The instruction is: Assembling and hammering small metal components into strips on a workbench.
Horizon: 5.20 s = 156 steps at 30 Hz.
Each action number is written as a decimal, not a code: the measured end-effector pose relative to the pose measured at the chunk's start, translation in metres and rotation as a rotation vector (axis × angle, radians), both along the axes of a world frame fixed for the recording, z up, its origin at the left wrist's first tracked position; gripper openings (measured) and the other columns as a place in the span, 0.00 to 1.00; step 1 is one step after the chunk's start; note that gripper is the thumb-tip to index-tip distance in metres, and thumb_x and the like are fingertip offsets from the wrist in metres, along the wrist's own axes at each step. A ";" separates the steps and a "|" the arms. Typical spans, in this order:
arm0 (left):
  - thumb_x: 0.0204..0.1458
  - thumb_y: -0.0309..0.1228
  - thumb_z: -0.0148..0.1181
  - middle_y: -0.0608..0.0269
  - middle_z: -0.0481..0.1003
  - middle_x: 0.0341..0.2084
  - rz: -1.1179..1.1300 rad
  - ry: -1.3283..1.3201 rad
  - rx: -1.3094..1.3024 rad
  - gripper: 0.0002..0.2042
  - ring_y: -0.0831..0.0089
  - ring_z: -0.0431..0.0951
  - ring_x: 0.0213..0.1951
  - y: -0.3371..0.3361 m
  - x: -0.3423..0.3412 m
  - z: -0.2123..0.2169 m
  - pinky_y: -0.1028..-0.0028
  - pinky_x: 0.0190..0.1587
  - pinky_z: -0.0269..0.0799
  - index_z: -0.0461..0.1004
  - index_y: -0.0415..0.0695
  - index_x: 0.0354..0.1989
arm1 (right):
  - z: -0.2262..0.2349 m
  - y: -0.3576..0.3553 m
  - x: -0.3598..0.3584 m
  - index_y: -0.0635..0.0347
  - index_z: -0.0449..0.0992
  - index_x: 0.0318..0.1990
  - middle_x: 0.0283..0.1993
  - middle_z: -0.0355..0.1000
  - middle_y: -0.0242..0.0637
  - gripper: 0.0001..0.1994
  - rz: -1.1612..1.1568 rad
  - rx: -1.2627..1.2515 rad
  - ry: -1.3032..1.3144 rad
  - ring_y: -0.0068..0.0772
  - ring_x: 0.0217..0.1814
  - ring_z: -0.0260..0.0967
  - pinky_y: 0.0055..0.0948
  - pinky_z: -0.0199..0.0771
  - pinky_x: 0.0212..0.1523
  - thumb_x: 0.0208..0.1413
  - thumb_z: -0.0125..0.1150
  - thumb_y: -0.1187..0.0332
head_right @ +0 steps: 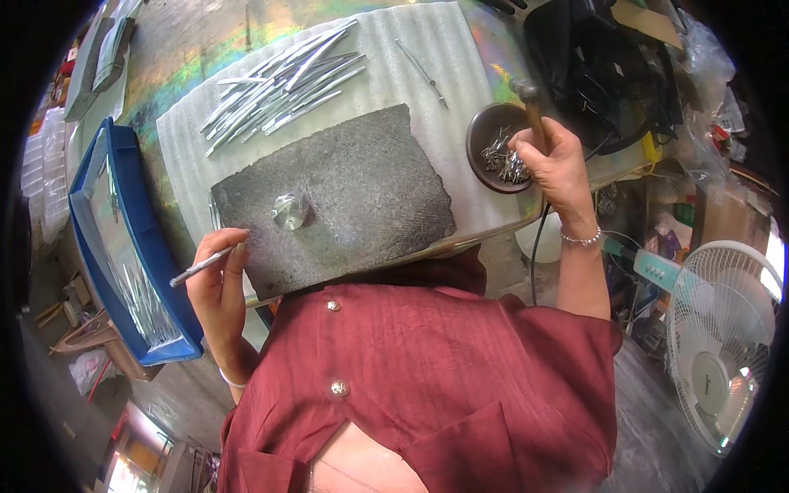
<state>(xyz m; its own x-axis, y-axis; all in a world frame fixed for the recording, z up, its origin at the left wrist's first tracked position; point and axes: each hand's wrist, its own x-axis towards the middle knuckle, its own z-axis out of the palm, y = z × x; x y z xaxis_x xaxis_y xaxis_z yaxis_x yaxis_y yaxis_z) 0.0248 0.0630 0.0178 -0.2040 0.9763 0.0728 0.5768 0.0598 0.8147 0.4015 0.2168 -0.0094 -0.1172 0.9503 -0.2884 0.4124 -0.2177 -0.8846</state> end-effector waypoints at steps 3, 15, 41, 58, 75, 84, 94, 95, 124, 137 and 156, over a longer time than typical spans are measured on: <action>0.50 0.18 0.55 0.58 0.74 0.32 0.064 -0.262 -0.074 0.05 0.73 0.73 0.33 -0.001 0.005 0.005 0.77 0.37 0.69 0.74 0.34 0.35 | 0.005 0.002 0.001 0.63 0.73 0.33 0.30 0.73 0.29 0.02 -0.079 -0.086 0.110 0.11 0.20 0.61 0.13 0.58 0.19 0.50 0.58 0.77; 0.56 0.21 0.52 0.53 0.76 0.34 0.027 -0.977 -0.170 0.07 0.77 0.75 0.31 0.004 0.021 0.009 0.79 0.37 0.72 0.67 0.35 0.42 | 0.037 -0.014 -0.056 0.62 0.70 0.33 0.29 0.72 0.32 0.03 -0.030 -0.064 0.311 0.08 0.12 0.52 0.11 0.48 0.11 0.50 0.56 0.78; 0.54 0.28 0.57 0.57 0.75 0.31 -0.034 -1.752 -0.249 0.07 0.77 0.74 0.26 0.005 0.016 -0.015 0.82 0.27 0.72 0.70 0.40 0.39 | 0.061 -0.056 -0.196 0.63 0.67 0.42 0.34 0.69 0.29 0.13 0.528 -0.493 0.648 0.16 0.38 0.67 0.18 0.68 0.43 0.49 0.61 0.80; 0.54 0.24 0.56 0.57 0.77 0.30 -0.001 -1.121 -0.195 0.05 0.82 0.72 0.24 -0.002 0.012 0.002 0.84 0.27 0.68 0.68 0.39 0.36 | 0.050 -0.067 -0.190 0.63 0.66 0.43 0.35 0.66 0.30 0.16 0.511 -0.391 0.503 0.17 0.37 0.66 0.17 0.66 0.37 0.47 0.62 0.81; 0.52 0.24 0.57 0.55 0.76 0.31 -0.063 -1.295 -0.356 0.04 0.81 0.72 0.23 -0.009 0.001 0.002 0.84 0.26 0.68 0.69 0.39 0.34 | 0.052 -0.064 -0.193 0.64 0.68 0.40 0.33 0.68 0.29 0.12 0.613 -0.507 0.468 0.16 0.36 0.66 0.18 0.68 0.40 0.47 0.61 0.80; 0.55 0.25 0.55 0.53 0.76 0.31 0.036 -1.364 -0.180 0.05 0.81 0.72 0.21 -0.012 0.009 -0.010 0.83 0.24 0.70 0.67 0.39 0.37 | 0.054 -0.077 -0.199 0.62 0.67 0.41 0.33 0.68 0.29 0.12 0.399 -0.464 0.544 0.14 0.34 0.65 0.15 0.67 0.35 0.49 0.60 0.80; 0.54 0.21 0.55 0.53 0.77 0.30 0.057 -1.131 -0.130 0.04 0.81 0.73 0.21 -0.014 0.010 0.000 0.83 0.24 0.70 0.68 0.39 0.37 | 0.039 -0.086 -0.197 0.63 0.67 0.41 0.34 0.68 0.30 0.12 0.419 -0.214 0.498 0.14 0.34 0.66 0.14 0.68 0.34 0.50 0.60 0.81; 0.53 0.20 0.55 0.54 0.77 0.30 0.056 -1.071 -0.140 0.05 0.81 0.73 0.21 -0.014 0.010 0.000 0.83 0.24 0.70 0.68 0.39 0.36 | 0.039 -0.087 -0.197 0.63 0.67 0.41 0.34 0.68 0.30 0.12 0.420 -0.214 0.498 0.14 0.34 0.66 0.14 0.68 0.34 0.50 0.60 0.81; 0.54 0.19 0.54 0.52 0.77 0.33 0.114 -1.349 0.050 0.05 0.76 0.77 0.25 -0.021 0.025 -0.019 0.80 0.28 0.76 0.67 0.38 0.38 | 0.047 -0.089 -0.203 0.63 0.67 0.42 0.35 0.68 0.31 0.12 0.296 -0.344 0.534 0.15 0.38 0.67 0.16 0.69 0.40 0.51 0.59 0.80; 0.54 0.22 0.55 0.55 0.77 0.32 0.165 -1.399 0.052 0.05 0.77 0.77 0.26 -0.020 0.028 -0.019 0.80 0.29 0.76 0.67 0.38 0.38 | 0.038 -0.095 -0.206 0.63 0.67 0.42 0.33 0.69 0.29 0.11 0.333 -0.113 0.493 0.12 0.34 0.64 0.14 0.66 0.33 0.50 0.56 0.81; 0.54 0.20 0.53 0.49 0.75 0.36 0.092 -1.489 0.217 0.05 0.74 0.77 0.27 -0.018 0.031 -0.030 0.79 0.28 0.76 0.67 0.38 0.39 | 0.039 -0.096 -0.215 0.64 0.65 0.43 0.33 0.69 0.33 0.11 0.256 -0.171 0.679 0.20 0.35 0.70 0.18 0.71 0.36 0.53 0.55 0.81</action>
